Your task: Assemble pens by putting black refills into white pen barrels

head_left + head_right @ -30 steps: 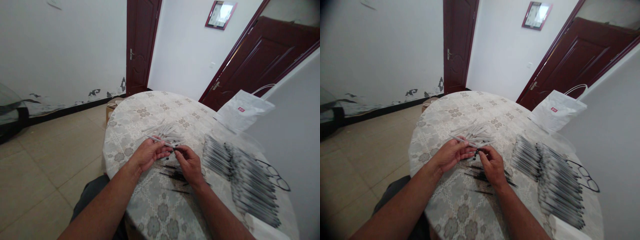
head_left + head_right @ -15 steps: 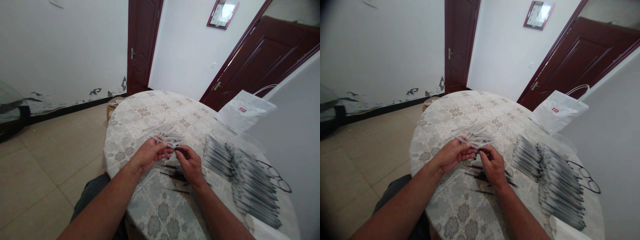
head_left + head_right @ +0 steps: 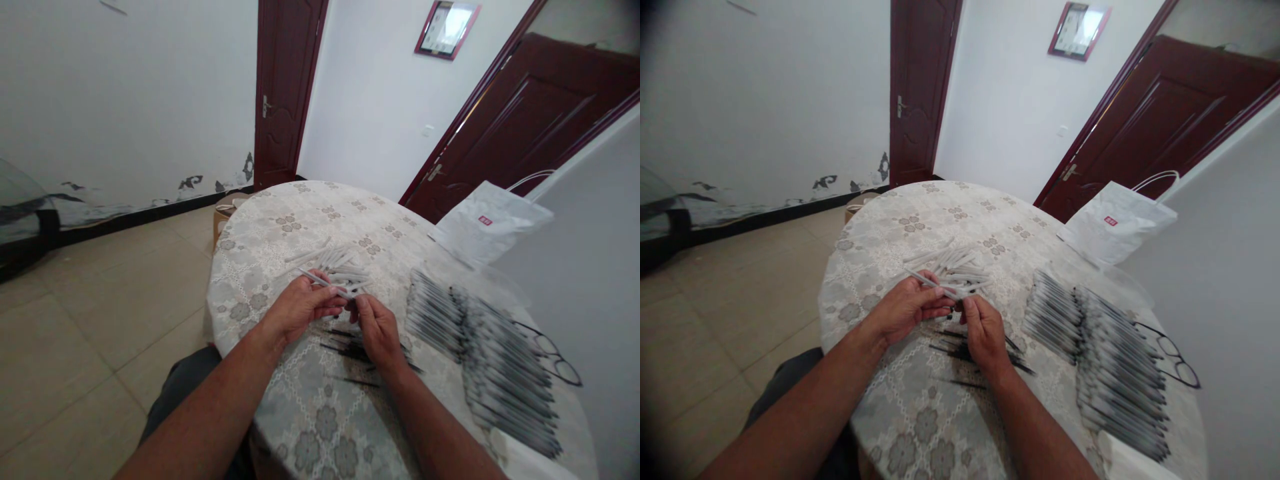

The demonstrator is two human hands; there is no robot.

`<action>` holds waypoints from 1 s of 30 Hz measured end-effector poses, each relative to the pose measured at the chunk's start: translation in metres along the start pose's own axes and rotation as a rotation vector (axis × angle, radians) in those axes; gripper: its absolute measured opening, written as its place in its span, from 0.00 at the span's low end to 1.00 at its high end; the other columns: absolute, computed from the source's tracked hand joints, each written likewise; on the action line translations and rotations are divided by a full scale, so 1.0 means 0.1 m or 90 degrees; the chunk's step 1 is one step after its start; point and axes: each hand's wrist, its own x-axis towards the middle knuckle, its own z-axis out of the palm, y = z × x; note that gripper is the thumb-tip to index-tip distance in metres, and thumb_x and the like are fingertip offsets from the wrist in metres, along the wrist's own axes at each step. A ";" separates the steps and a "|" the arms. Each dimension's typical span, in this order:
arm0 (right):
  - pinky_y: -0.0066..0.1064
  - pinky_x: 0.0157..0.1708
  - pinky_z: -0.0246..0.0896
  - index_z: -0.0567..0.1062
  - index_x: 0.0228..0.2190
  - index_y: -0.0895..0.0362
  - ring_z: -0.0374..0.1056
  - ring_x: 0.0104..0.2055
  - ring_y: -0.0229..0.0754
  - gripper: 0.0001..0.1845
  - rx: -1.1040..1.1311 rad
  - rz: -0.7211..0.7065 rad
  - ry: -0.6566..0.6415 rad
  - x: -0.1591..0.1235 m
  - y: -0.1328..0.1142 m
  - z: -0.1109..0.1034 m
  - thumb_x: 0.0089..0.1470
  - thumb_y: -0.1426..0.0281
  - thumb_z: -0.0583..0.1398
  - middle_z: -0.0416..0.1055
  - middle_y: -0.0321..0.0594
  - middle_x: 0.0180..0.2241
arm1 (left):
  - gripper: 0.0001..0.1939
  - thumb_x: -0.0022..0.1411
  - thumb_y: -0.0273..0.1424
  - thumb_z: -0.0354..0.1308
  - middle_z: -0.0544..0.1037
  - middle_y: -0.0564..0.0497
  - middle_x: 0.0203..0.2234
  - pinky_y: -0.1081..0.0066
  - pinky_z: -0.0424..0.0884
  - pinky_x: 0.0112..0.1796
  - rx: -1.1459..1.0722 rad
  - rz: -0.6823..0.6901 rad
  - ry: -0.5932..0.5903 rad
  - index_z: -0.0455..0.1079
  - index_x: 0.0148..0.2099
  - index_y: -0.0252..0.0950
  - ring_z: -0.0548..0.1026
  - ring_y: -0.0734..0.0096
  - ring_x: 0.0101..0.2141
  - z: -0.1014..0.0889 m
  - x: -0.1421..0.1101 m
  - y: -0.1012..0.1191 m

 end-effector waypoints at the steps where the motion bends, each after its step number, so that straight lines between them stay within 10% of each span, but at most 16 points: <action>1: 0.30 0.32 0.60 0.75 0.34 0.55 0.66 0.29 0.39 0.18 0.002 -0.006 0.002 -0.01 0.00 0.00 0.68 0.59 0.50 0.69 0.34 0.26 | 0.19 0.57 0.29 0.69 0.82 0.41 0.40 0.67 0.79 0.37 0.000 0.001 0.001 0.61 0.43 0.36 0.83 0.62 0.38 0.00 0.00 0.00; 5: 0.31 0.34 0.64 0.71 0.48 0.55 0.69 0.32 0.40 0.16 -0.012 -0.035 0.039 -0.03 0.05 0.03 0.61 0.61 0.59 0.73 0.37 0.33 | 0.18 0.57 0.28 0.68 0.82 0.42 0.38 0.67 0.79 0.37 -0.004 0.004 0.007 0.61 0.43 0.36 0.83 0.64 0.36 -0.01 0.01 -0.01; 16: 0.30 0.32 0.59 0.72 0.28 0.54 0.66 0.29 0.39 0.20 -0.082 -0.048 -0.012 -0.03 0.01 -0.01 0.68 0.61 0.49 0.69 0.35 0.25 | 0.17 0.56 0.29 0.70 0.82 0.41 0.35 0.67 0.80 0.36 0.033 0.002 -0.013 0.64 0.40 0.35 0.83 0.62 0.35 -0.01 0.02 -0.03; 22: 0.32 0.35 0.64 0.70 0.46 0.54 0.70 0.34 0.41 0.13 -0.048 -0.071 0.050 -0.04 0.06 0.01 0.61 0.62 0.59 0.74 0.39 0.35 | 0.17 0.56 0.30 0.70 0.82 0.41 0.35 0.68 0.80 0.35 0.018 0.010 -0.001 0.64 0.41 0.35 0.83 0.62 0.35 -0.02 0.02 -0.02; 30: 0.30 0.33 0.59 0.72 0.29 0.54 0.66 0.30 0.40 0.18 -0.109 -0.077 -0.025 -0.03 0.01 -0.02 0.67 0.63 0.50 0.69 0.36 0.26 | 0.16 0.56 0.29 0.70 0.83 0.41 0.34 0.69 0.80 0.34 0.051 -0.001 -0.009 0.63 0.39 0.35 0.83 0.62 0.34 0.02 0.00 0.01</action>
